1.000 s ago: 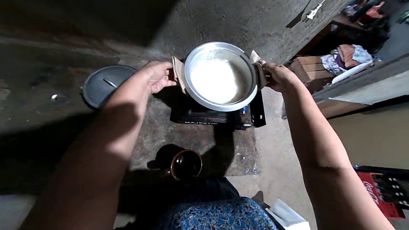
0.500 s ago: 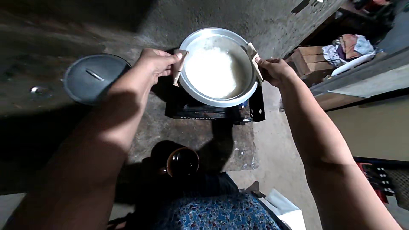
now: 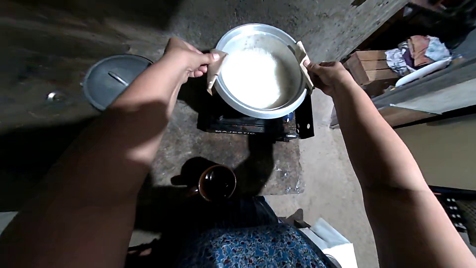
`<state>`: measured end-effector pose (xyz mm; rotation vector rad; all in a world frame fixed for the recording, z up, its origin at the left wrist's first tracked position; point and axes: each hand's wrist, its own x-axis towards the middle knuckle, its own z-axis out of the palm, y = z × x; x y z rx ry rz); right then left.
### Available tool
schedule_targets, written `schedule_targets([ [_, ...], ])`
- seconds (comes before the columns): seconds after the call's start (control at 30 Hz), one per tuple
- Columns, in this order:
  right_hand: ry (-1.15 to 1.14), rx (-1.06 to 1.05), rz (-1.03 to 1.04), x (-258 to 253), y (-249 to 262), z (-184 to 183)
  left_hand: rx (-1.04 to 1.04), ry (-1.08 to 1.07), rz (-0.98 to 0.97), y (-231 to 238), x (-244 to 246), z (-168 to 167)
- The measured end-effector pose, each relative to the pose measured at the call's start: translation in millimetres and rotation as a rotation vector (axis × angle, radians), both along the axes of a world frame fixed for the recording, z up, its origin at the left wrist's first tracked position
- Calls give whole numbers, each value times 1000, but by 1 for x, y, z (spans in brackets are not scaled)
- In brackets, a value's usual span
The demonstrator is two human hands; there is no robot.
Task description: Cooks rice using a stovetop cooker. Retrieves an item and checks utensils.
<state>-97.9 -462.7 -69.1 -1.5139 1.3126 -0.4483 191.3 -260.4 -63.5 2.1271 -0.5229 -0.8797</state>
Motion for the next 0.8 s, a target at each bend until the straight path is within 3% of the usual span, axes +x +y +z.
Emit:
schedule_targets([
  [0.2, 51, -25, 5, -1, 2, -1, 139, -137, -115, -3, 0, 5],
  [0.37, 109, -51, 14, -3, -1, 1, 114, -175, -193, -3, 0, 4],
  [0.8, 9, -27, 25, 5, 31, 8, -57, -61, -87, 21, 14, 3],
])
